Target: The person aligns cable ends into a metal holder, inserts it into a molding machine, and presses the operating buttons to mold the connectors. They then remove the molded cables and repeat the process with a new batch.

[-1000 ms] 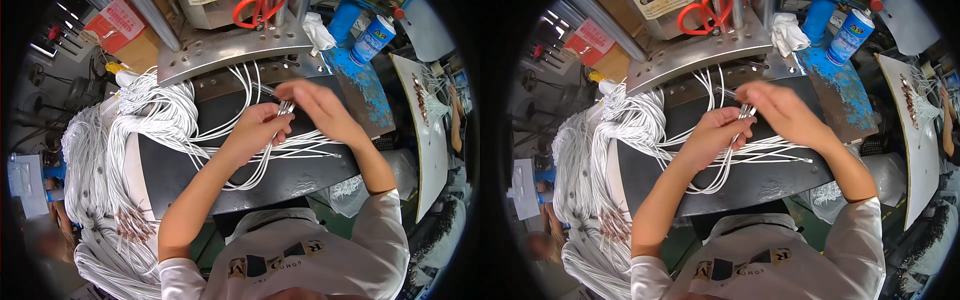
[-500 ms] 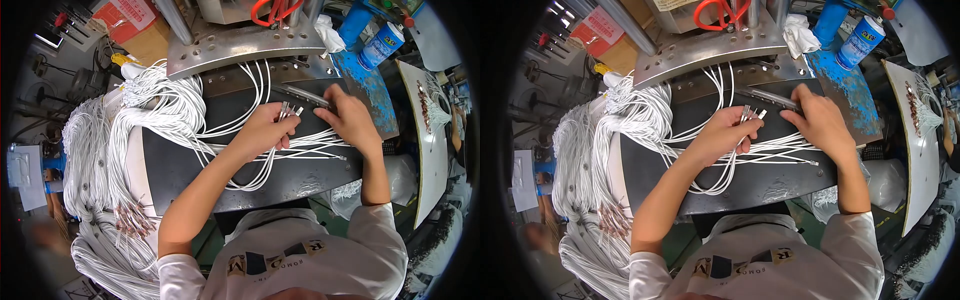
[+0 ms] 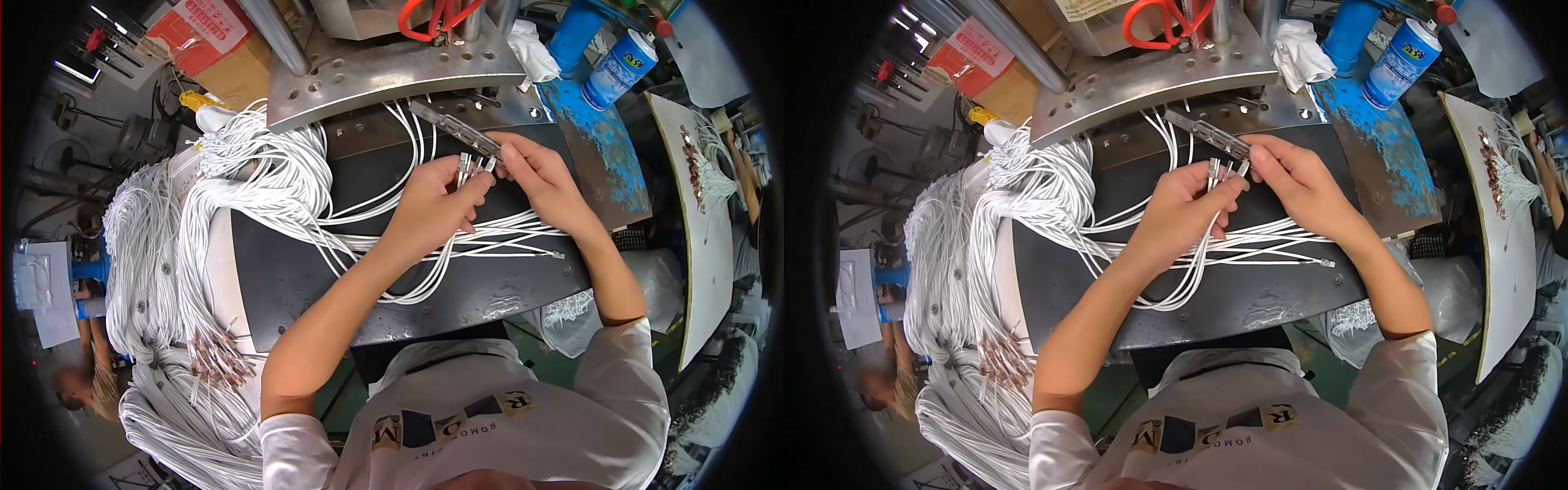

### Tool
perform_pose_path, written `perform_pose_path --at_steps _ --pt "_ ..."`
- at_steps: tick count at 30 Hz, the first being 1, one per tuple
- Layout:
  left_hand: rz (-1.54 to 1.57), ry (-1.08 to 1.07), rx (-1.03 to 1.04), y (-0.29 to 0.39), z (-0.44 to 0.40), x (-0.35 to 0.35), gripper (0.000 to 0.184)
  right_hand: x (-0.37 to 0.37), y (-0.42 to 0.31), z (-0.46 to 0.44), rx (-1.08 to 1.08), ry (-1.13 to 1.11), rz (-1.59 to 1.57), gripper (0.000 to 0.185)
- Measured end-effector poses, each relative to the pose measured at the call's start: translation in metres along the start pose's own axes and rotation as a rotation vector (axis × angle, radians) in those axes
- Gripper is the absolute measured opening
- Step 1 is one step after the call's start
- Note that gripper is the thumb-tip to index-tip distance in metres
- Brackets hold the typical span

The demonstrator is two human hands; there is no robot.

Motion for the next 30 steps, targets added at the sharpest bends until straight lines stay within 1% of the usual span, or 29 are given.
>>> perform_pose_path --at_steps 2,5,8,9,11,12,15,18,19,22,28,30 --pt "0.008 -0.013 -0.004 -0.001 -0.002 -0.001 0.021 0.004 0.0 -0.002 0.009 -0.002 -0.018 0.04" --pt "-0.015 -0.058 -0.006 -0.002 -0.003 -0.002 0.021 0.008 -0.012 -0.002 -0.031 0.021 0.025 0.041" --pt "0.005 -0.04 -0.039 0.0 -0.002 -0.003 0.021 0.01 -0.007 -0.006 -0.226 0.076 0.127 0.041" --pt "-0.013 -0.044 -0.035 0.0 -0.003 -0.004 0.023 0.009 -0.007 -0.005 -0.169 0.059 0.085 0.041" --pt "0.053 -0.023 -0.004 0.0 0.0 0.0 0.025 0.007 -0.007 -0.004 -0.057 0.025 0.003 0.04" --pt "0.086 -0.013 0.011 0.001 0.001 0.001 0.026 0.005 -0.006 -0.004 -0.036 0.037 -0.03 0.04" --pt "0.01 -0.033 0.099 -0.002 -0.002 -0.008 0.028 -0.002 -0.001 -0.005 0.041 0.051 -0.141 0.037" --pt "0.01 0.036 0.031 0.0 -0.001 -0.007 0.027 0.001 -0.007 -0.001 0.042 0.095 -0.166 0.039" --pt "0.028 0.004 0.035 -0.002 -0.003 -0.009 0.025 0.0 -0.006 -0.002 0.055 0.075 -0.19 0.043" --pt "0.093 0.018 0.036 0.0 -0.002 -0.009 0.023 0.001 -0.004 -0.002 0.015 0.052 -0.183 0.043" --pt "0.111 -0.028 -0.009 -0.002 -0.005 -0.009 0.023 0.002 -0.017 -0.002 -0.047 0.017 -0.047 0.041" --pt "0.115 -0.014 0.006 0.001 -0.003 -0.007 0.023 0.001 -0.015 -0.003 -0.019 0.032 -0.107 0.041"
Point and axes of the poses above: each hand's wrist, its own z-axis away from the middle knuckle, its own x-axis out of the palm, y = z × x, the point moved 2 cm from there along -z, towards the middle knuckle, and after that the axes turned 3 degrees about -z, right-handed, at the moved point
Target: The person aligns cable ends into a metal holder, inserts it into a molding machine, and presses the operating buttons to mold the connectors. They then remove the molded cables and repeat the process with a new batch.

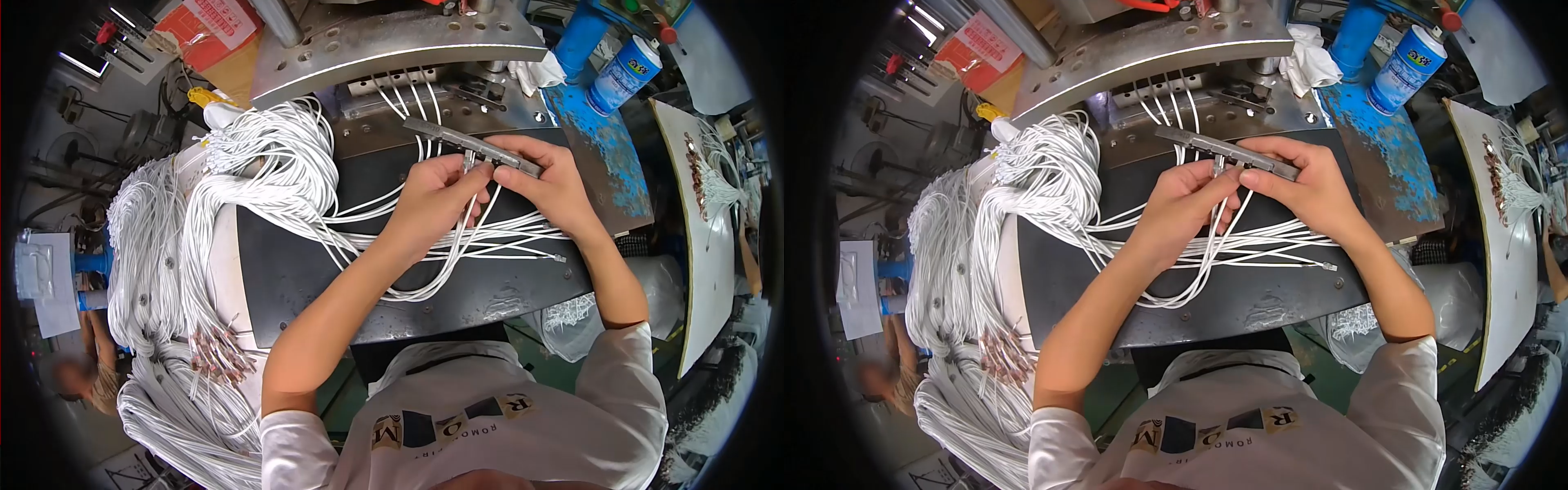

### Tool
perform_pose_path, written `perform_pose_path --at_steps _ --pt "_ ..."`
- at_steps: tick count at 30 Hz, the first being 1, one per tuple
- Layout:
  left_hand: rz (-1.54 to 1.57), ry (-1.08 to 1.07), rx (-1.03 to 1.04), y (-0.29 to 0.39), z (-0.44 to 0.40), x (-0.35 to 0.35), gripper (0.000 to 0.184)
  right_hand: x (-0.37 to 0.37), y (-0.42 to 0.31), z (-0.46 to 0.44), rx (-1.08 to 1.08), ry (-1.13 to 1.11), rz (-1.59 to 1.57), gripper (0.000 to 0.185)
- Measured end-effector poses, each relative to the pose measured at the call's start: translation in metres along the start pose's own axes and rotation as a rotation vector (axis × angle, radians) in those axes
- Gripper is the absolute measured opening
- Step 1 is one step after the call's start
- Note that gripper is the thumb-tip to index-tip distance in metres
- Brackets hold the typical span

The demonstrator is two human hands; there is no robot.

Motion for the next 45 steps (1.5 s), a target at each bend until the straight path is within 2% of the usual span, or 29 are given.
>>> perform_pose_path --at_steps 5,14,20,28,33,40,43,45 --pt "0.028 0.02 0.091 -0.003 -0.002 -0.008 0.021 -0.008 0.006 0.001 0.093 0.083 -0.093 0.04" --pt "-0.142 0.173 0.102 -0.004 -0.003 -0.003 0.017 -0.003 0.002 0.002 0.119 0.039 -0.151 0.04" --pt "-0.093 0.139 0.093 -0.001 -0.001 -0.003 0.019 -0.004 -0.003 0.002 0.001 0.05 0.101 0.035" --pt "-0.044 0.205 0.182 0.0 -0.003 -0.011 0.031 -0.017 0.007 0.003 0.137 0.176 -0.127 0.033" --pt "-0.019 0.121 0.158 0.0 -0.006 -0.014 0.03 -0.014 0.006 0.003 0.153 0.17 -0.172 0.033" --pt "-0.04 0.103 0.151 -0.008 -0.01 -0.011 0.024 -0.02 -0.007 0.004 0.048 0.133 0.163 0.032" --pt "-0.567 0.171 0.296 0.004 0.0 -0.011 0.026 -0.029 -0.015 0.008 0.006 0.103 0.265 0.03" --pt "-0.448 0.209 0.268 0.013 0.002 -0.017 0.025 -0.043 -0.015 0.008 0.035 0.047 0.316 0.03"
Point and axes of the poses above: each hand's wrist, its own z-axis away from the middle knuckle, its own x-axis out of the palm, y = z × x, the point moved 2 cm from there along -z, towards the middle knuckle, and after that the axes turned 3 degrees about -z, right-handed, at the moved point
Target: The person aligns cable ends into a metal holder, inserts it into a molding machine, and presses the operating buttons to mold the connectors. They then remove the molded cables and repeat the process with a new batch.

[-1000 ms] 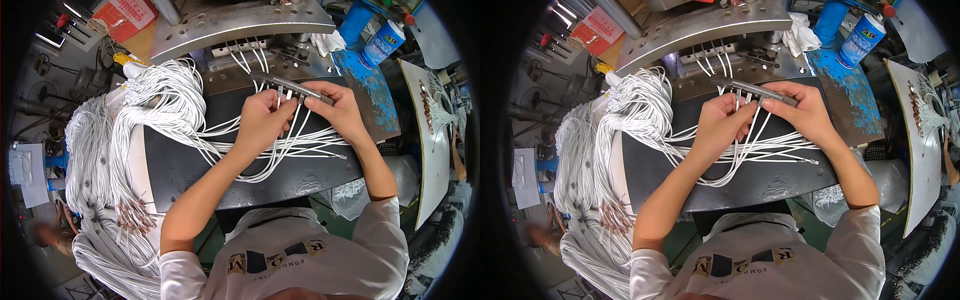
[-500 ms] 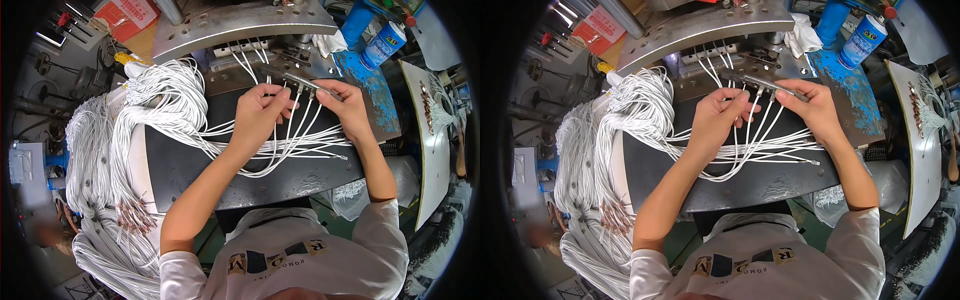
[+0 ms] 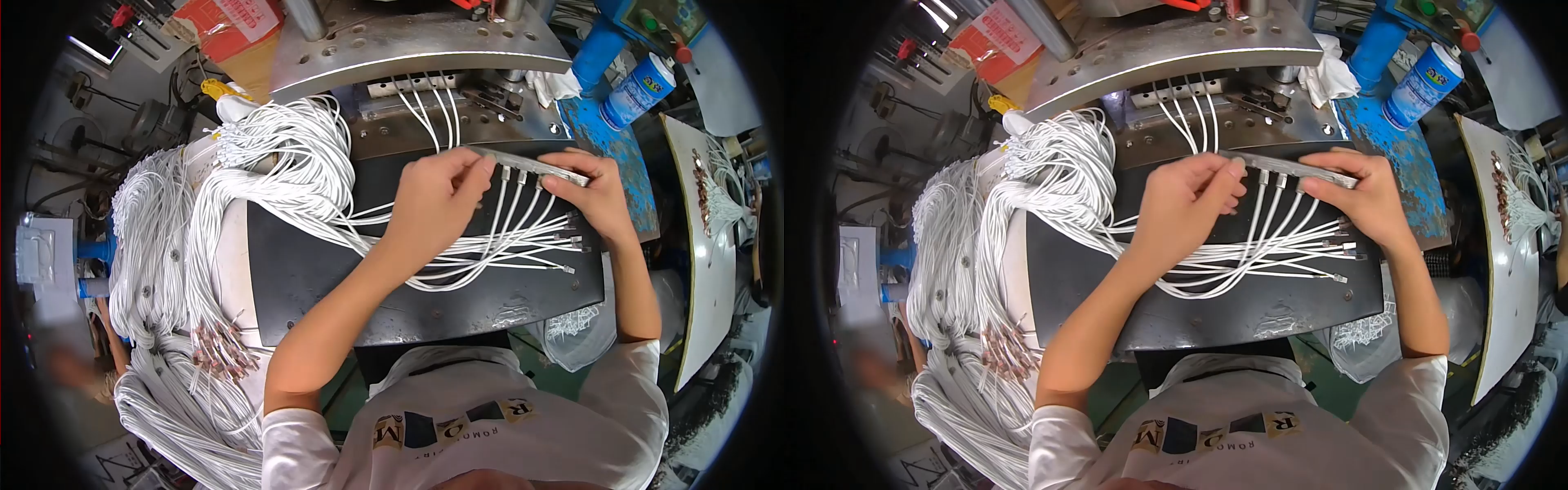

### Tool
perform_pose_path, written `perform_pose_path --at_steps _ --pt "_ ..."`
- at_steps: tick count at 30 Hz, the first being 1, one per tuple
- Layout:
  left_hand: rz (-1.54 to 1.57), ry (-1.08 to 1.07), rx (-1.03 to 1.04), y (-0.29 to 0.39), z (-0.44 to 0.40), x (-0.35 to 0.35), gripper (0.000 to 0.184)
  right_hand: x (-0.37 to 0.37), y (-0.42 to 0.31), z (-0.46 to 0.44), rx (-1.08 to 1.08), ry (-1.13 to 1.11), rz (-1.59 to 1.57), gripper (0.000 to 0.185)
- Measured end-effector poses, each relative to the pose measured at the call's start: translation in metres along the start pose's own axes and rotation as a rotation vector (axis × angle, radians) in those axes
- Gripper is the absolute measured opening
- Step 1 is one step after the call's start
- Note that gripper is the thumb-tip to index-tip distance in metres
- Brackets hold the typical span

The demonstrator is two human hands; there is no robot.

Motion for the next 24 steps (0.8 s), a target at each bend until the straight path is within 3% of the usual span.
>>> perform_pose_path --at_steps 2,5,6,9,10,11,12,15,19,24 --pt "0.149 0.104 -0.004 0.007 0.001 -0.01 0.027 -0.008 0.007 -0.004 0.001 -0.086 0.016 0.029" --pt "0.129 0.423 -0.038 -0.001 -0.013 -0.026 0.055 -0.002 0.002 -0.017 -0.046 -0.232 0.144 0.025" --pt "0.251 0.398 -0.121 0.002 -0.017 -0.029 0.064 0.004 0.002 -0.023 -0.149 -0.238 0.156 0.02" --pt "0.587 0.075 -0.365 -0.009 -0.046 -0.039 0.04 0.024 -0.009 -0.066 -0.444 -0.128 0.356 0.021" --pt "0.687 -0.027 -0.412 -0.014 -0.056 -0.039 0.023 0.031 -0.012 -0.083 -0.462 -0.035 0.422 0.02" --pt "0.699 -0.028 -0.419 -0.018 -0.059 -0.038 0.021 0.036 -0.01 -0.103 -0.479 0.062 0.487 0.02" --pt "0.71 -0.028 -0.425 -0.021 -0.062 -0.037 0.02 0.04 0.011 -0.132 -0.686 0.194 0.534 0.027" --pt "0.548 0.051 -0.392 -0.026 -0.058 -0.035 0.021 0.038 0.062 -0.197 -0.556 0.166 0.801 0.032" --pt "0.298 0.099 -0.297 -0.031 -0.046 -0.044 0.032 0.026 0.114 -0.251 -0.551 0.062 0.895 0.033" --pt "0.306 0.086 -0.225 -0.04 -0.046 -0.039 0.033 0.023 0.148 -0.28 -0.613 0.024 0.935 0.035"
Point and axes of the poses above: each hand's wrist, its own z-axis away from the middle knuckle, its own x-axis out of the palm, y = z × x, the point moved 2 cm from there along -z, towards the middle knuckle, and after that the axes turned 3 degrees about -z, right-handed, at the moved point
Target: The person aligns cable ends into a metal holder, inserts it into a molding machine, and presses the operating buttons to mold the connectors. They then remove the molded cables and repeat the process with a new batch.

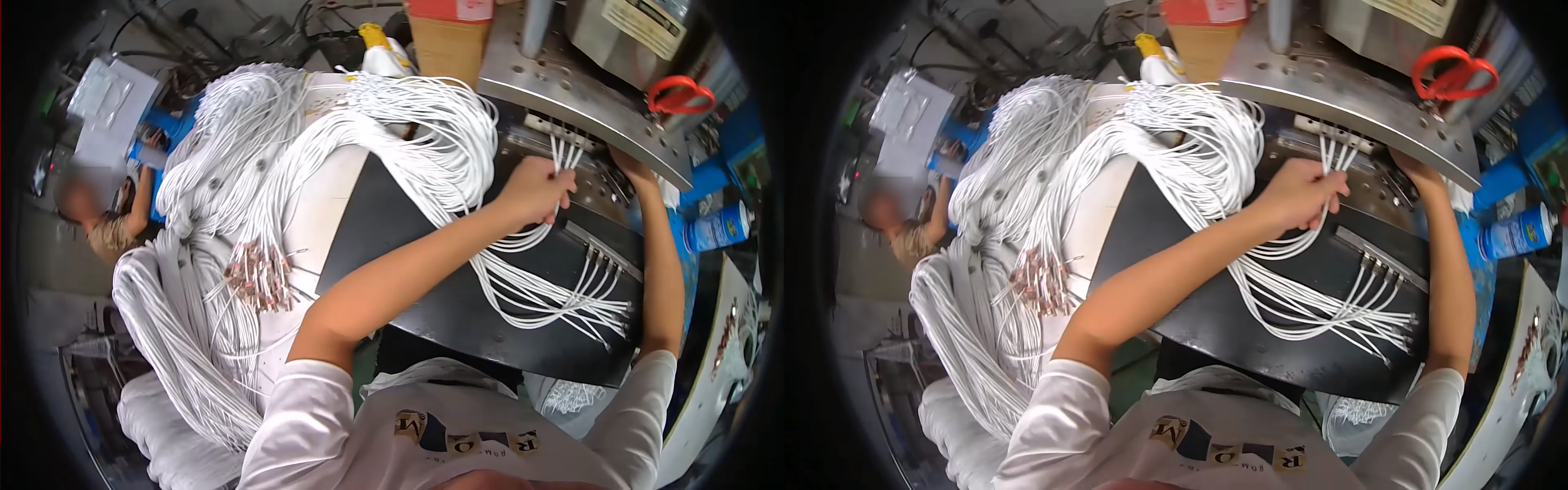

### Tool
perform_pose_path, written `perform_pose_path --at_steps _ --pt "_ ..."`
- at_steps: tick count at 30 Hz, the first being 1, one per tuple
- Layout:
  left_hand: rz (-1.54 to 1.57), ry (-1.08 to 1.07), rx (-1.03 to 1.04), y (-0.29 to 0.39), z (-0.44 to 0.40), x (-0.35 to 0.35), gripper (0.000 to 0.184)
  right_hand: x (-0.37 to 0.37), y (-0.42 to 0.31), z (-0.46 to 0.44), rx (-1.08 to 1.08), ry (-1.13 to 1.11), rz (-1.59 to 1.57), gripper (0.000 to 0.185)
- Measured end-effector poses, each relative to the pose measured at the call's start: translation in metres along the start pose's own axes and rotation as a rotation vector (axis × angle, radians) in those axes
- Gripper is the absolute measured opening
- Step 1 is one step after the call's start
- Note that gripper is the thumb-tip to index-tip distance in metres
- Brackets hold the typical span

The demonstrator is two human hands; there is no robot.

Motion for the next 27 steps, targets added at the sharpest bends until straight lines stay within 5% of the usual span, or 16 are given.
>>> perform_pose_path --at_steps 4,7,8,11,13,14,16,18,21,23,24,25,27 --pt "-0.069 0.049 0.109 0.009 0.01 0.005 0.037 0.021 0.024 0.002 -0.078 0.129 0.143 0.038" --pt "-0.414 0.091 0.258 0.021 0.022 -0.004 0.035 0.007 0.018 0.003 -0.063 0.124 0.331 0.037" --pt "-0.574 0.152 0.569 0.009 0.017 -0.01 0.032 0.003 0.017 0.003 -0.03 0.133 0.227 0.035" --pt "-0.481 -0.299 0.513 0.057 0.071 -0.029 0.028 -0.004 0.027 0.017 0.092 -0.015 0.019 0.038" --pt "-0.318 -0.178 0.523 0.065 0.096 -0.055 0.024 -0.022 0.01 0.036 0.108 0.048 -0.322 0.038" --pt "-0.083 -0.034 0.378 0.059 0.097 -0.071 0.02 -0.036 0.004 0.032 0.274 -0.122 -0.31 0.039" --pt "0.21 0.415 0.45 0.053 0.092 -0.104 0.022 -0.044 -0.004 0.033 0.273 -0.127 -0.254 0.039" --pt "0.359 0.952 0.284 0.037 0.085 -0.126 0.043 -0.061 -0.032 0.048 0.187 -0.041 -0.178 0.038" --pt "0.161 1.024 0.528 0.022 0.087 -0.113 0.056 -0.12 -0.127 0.051 0.122 -0.002 -0.223 0.037" --pt "-0.595 0.861 0.74 0.027 0.108 -0.072 0.038 -0.133 -0.152 0.052 0.251 -0.21 -0.14 0.026" --pt "-0.852 0.528 1.037 0.032 0.106 -0.059 0.028 -0.14 -0.17 0.054 0.16 -0.092 -0.116 0.024" --pt "-0.953 0.224 0.97 0.036 0.112 -0.04 0.026 -0.146 -0.185 0.059 0.065 0.026 -0.092 0.022" --pt "-1.227 0.145 0.999 0.031 0.11 -0.028 0.026 -0.155 -0.197 0.069 0.024 0.036 -0.126 0.017"
Point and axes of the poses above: each hand's wrist, its own z-axis away from the middle knuckle, its own x-axis out of the palm, y = z × x, the point moved 2 cm from there along -z, towards the middle knuckle, and after that the axes turned 3 degrees about -z, right-handed, at the moved point
